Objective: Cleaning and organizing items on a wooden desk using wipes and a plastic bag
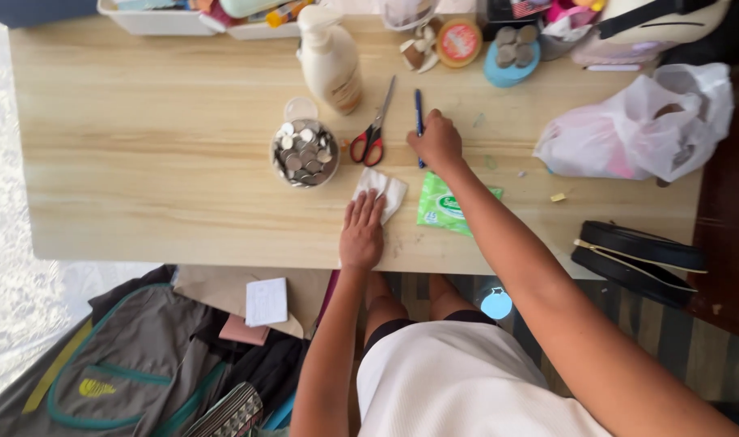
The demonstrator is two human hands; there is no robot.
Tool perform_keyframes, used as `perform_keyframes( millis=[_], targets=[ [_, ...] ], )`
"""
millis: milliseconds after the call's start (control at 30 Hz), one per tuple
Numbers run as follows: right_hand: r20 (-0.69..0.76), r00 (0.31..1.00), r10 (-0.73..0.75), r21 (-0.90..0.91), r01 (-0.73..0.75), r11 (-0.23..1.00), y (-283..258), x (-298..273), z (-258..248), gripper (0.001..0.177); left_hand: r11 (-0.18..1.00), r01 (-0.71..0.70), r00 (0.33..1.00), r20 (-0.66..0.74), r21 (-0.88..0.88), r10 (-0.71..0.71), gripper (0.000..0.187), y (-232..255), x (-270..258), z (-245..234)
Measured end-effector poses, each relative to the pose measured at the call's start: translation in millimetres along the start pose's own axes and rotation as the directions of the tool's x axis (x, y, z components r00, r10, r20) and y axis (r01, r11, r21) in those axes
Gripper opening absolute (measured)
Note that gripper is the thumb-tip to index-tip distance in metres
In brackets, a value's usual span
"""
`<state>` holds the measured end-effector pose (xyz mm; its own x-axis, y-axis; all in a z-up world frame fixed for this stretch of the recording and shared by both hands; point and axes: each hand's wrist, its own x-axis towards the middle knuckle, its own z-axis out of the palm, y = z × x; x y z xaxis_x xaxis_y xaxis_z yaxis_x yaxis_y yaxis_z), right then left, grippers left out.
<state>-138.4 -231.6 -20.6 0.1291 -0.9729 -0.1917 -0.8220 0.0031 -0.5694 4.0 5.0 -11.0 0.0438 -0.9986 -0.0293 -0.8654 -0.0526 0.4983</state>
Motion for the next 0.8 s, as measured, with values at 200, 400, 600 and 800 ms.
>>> perform_keyframes(
  millis=[200, 400, 600, 800],
  targets=[
    [-0.200, 0.965, 0.172, 0.250, -0.119, 0.961, 36, 48, 105, 0.037, 0.999, -0.010, 1.000, -0.004, -0.038, 0.010, 0.060, 4, 1, -9],
    [0.063, 0.981, 0.185, -0.034, -0.183, 0.983, -77, 13, 51, 0.064, 0.999, 0.003, 1.000, -0.017, -0.052, -0.004, 0.060, 3, -2, -7],
    [-0.043, 0.999, -0.002, -0.148, -0.004, 0.989, -23, 13, 56, 0.044, 0.991, -0.039, 0.997, -0.074, -0.130, 0.030, 0.058, 1, -2, -21],
    [0.035, 0.993, -0.113, -0.216, 0.118, 0.969, -3, 25, 30, 0.035, 0.982, -0.136, 0.950, -0.297, -0.130, 0.092, 0.039, 24, 16, -75]
  ],
)
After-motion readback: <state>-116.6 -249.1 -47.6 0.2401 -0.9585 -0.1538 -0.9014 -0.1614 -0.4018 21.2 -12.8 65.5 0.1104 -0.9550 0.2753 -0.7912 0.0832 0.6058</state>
